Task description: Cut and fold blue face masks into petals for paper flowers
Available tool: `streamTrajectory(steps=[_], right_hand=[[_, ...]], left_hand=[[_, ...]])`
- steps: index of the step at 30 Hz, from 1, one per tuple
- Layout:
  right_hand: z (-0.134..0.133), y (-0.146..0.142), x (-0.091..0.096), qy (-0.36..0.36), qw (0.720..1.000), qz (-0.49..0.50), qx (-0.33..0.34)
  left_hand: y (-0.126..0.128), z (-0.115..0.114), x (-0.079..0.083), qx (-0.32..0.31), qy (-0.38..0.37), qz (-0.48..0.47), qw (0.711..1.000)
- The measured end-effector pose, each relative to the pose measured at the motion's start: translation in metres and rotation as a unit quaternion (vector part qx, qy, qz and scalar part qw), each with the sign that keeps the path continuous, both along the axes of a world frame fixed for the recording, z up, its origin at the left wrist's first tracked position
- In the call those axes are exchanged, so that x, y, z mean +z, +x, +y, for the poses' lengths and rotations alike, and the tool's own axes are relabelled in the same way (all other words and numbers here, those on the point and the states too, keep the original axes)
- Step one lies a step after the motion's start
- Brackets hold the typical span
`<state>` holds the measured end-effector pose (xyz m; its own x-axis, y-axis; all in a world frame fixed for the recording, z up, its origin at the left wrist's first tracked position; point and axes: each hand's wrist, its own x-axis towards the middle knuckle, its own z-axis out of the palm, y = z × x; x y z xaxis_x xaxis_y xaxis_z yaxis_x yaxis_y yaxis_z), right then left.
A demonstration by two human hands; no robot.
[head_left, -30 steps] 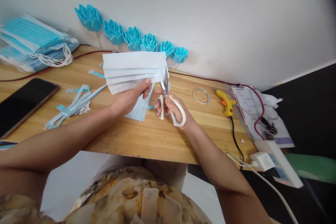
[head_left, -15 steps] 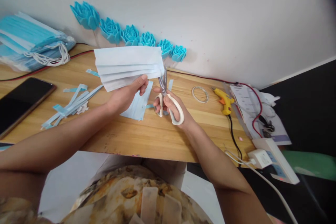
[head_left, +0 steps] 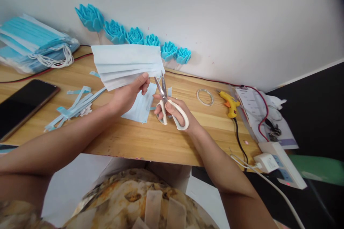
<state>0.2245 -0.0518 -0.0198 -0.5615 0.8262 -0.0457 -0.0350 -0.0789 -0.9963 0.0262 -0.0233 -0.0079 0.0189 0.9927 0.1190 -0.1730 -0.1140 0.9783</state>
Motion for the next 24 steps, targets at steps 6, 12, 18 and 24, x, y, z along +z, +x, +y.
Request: streamTrajectory(steps=[6, 12, 18, 24], right_hand=[[0.001, -0.001, 0.002, -0.008, 0.999, 0.005, -0.045], [0.003, -0.003, 0.002, -0.028, 0.996, 0.031, -0.082], [0.002, -0.004, 0.002, -0.020, 0.997, 0.027, -0.076], [0.001, -0.002, 0.000, -0.004, 0.998, 0.041, -0.054]], left_hand=[[0.003, -0.005, 0.004, -0.028, -0.024, 0.053, 0.998], [0.003, -0.003, 0.003, -0.022, -0.027, 0.009, 0.999], [-0.001, 0.003, -0.001, -0.009, -0.032, -0.036, 0.999], [-0.005, 0.007, 0.002, 0.019, -0.031, -0.075, 0.997]])
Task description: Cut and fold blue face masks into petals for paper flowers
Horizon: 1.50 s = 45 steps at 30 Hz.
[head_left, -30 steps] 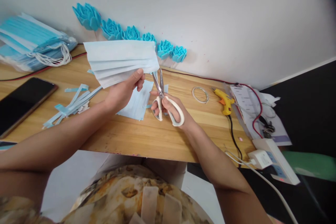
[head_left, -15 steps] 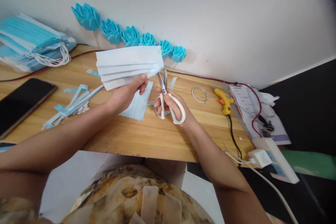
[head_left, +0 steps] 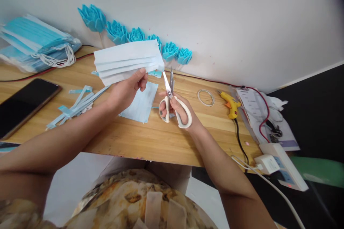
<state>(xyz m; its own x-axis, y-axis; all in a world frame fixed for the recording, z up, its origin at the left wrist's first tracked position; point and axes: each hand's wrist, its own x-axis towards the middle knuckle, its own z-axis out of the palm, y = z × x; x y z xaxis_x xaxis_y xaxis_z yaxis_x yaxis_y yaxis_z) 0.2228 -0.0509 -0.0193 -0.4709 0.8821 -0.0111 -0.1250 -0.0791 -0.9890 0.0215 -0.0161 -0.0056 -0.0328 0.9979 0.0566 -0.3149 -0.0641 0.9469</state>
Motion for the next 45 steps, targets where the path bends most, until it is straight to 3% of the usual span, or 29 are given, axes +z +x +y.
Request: streamTrajectory(steps=[3, 7, 13, 22, 35, 45], right_hand=[[-0.001, 0.001, 0.001, 0.019, 0.999, -0.028, 0.034], [-0.002, 0.002, 0.002, 0.023, 0.995, -0.071, 0.066], [-0.002, 0.003, 0.003, 0.042, 0.997, -0.020, 0.059], [0.000, 0.000, 0.000, -0.002, 0.998, -0.059, 0.028], [0.000, 0.002, 0.001, 0.013, 0.996, -0.063, 0.064], [0.004, -0.001, -0.004, -0.011, 0.999, -0.025, -0.034]], left_hand=[[0.000, 0.001, 0.003, 0.024, -0.008, -0.016, 1.000], [0.000, 0.000, 0.003, 0.009, -0.005, -0.018, 1.000], [0.000, -0.002, -0.004, -0.020, 0.009, 0.025, 0.999], [0.001, -0.003, -0.003, -0.023, -0.002, 0.038, 0.999], [0.000, -0.003, 0.001, -0.019, 0.000, 0.037, 0.999], [0.012, -0.013, -0.009, -0.106, 0.008, 0.096, 0.990]])
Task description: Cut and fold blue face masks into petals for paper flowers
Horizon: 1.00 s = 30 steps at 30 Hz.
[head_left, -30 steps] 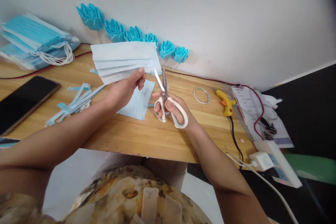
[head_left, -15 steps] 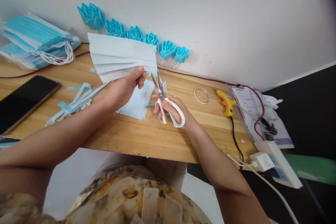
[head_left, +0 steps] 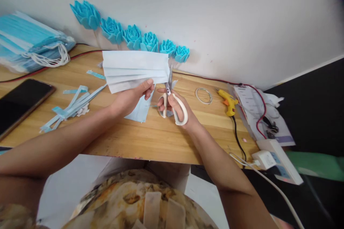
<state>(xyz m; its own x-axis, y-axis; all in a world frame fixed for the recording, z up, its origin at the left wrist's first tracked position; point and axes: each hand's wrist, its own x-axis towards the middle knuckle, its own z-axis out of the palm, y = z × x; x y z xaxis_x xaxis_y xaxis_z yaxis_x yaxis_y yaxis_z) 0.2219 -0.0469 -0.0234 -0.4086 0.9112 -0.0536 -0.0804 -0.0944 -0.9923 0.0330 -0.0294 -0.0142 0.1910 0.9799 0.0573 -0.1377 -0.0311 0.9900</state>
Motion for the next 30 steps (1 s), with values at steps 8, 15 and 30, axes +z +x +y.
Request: streamTrajectory(steps=[8, 15, 30], right_hand=[[0.0025, 0.0011, -0.0032, 0.010, 1.000, 0.008, 0.007], [0.0023, 0.0007, -0.0015, 0.004, 1.000, 0.014, 0.001], [-0.0028, -0.0003, 0.0035, 0.024, 0.999, 0.003, -0.023]], left_hand=[[-0.0010, -0.0011, -0.0037, 0.000, 0.024, 0.127, 0.992], [-0.0018, -0.0003, -0.0037, 0.007, 0.023, 0.136, 0.990], [-0.0032, 0.0014, -0.0047, 0.007, 0.023, 0.130, 0.991]])
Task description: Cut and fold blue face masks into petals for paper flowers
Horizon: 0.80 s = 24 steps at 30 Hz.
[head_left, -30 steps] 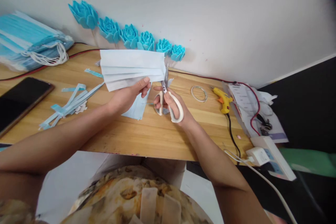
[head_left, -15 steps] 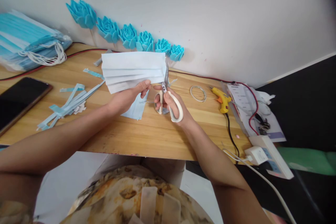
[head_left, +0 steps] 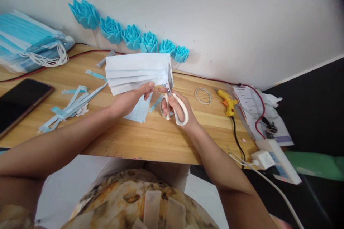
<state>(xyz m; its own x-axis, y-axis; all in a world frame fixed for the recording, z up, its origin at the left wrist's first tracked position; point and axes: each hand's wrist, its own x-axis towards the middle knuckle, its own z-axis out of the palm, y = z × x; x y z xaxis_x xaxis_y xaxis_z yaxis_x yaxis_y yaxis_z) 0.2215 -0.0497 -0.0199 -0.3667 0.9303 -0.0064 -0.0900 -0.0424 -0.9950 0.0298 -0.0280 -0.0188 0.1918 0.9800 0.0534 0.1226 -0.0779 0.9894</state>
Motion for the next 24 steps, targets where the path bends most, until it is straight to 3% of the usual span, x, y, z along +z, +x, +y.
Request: streamTrajectory(steps=[14, 18, 24], right_hand=[[-0.0023, -0.0030, -0.0028, -0.012, 1.000, 0.025, -0.016], [-0.0028, -0.0045, -0.0025, -0.016, 1.000, 0.017, -0.018], [-0.0031, -0.0042, -0.0031, -0.010, 1.000, 0.021, -0.017]], left_hand=[[-0.0003, -0.0014, 0.0012, -0.002, -0.002, 0.000, 1.000], [0.0024, -0.0023, 0.0046, -0.004, 0.037, -0.075, 0.996], [0.0052, 0.0016, 0.0076, 0.066, 0.030, -0.186, 0.980]])
